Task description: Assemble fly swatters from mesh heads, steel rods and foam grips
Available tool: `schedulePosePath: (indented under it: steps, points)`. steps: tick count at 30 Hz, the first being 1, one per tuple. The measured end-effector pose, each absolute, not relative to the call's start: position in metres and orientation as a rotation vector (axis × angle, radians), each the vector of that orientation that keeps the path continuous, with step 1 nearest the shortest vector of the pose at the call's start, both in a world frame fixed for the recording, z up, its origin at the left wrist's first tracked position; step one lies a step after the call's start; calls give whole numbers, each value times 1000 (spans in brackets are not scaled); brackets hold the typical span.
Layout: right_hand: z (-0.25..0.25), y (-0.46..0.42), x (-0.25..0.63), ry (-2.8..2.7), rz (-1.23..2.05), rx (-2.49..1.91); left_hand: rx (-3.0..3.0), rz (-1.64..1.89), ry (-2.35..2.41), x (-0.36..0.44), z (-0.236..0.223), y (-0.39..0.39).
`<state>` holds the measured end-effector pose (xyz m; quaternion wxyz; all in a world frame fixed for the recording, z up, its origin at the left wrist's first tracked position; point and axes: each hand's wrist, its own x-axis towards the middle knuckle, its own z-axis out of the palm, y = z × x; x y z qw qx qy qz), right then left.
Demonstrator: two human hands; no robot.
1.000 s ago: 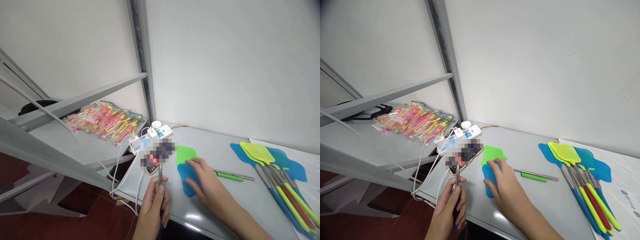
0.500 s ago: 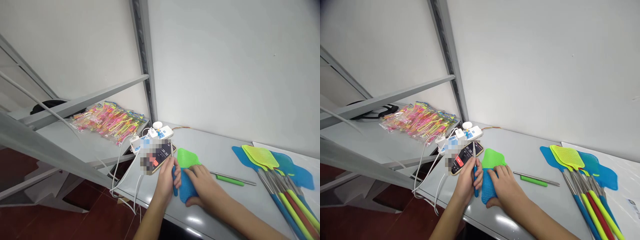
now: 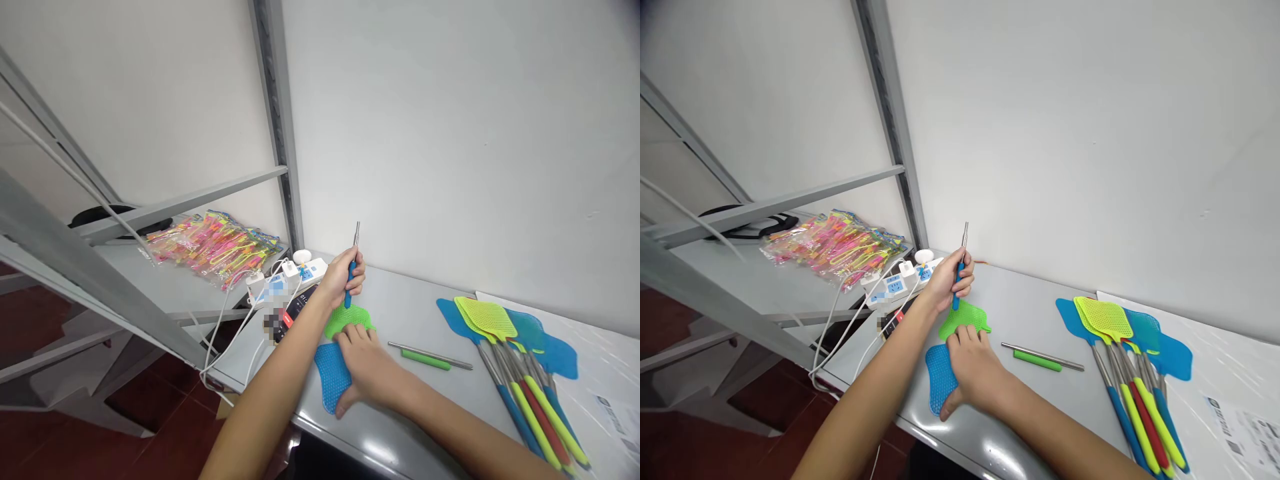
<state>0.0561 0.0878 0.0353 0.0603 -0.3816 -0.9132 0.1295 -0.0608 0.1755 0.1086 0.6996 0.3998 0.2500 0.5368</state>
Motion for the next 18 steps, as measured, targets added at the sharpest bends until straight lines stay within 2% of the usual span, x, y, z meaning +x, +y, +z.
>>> schedulePosePath:
  steps: [12, 18]
  points:
    - [41, 96, 47, -2708, 441, -1197, 963, 1206, 550, -55, 92, 169]
    - [102, 64, 93, -2501, 757, -1156, 970, 1010, 506, -58, 89, 170]
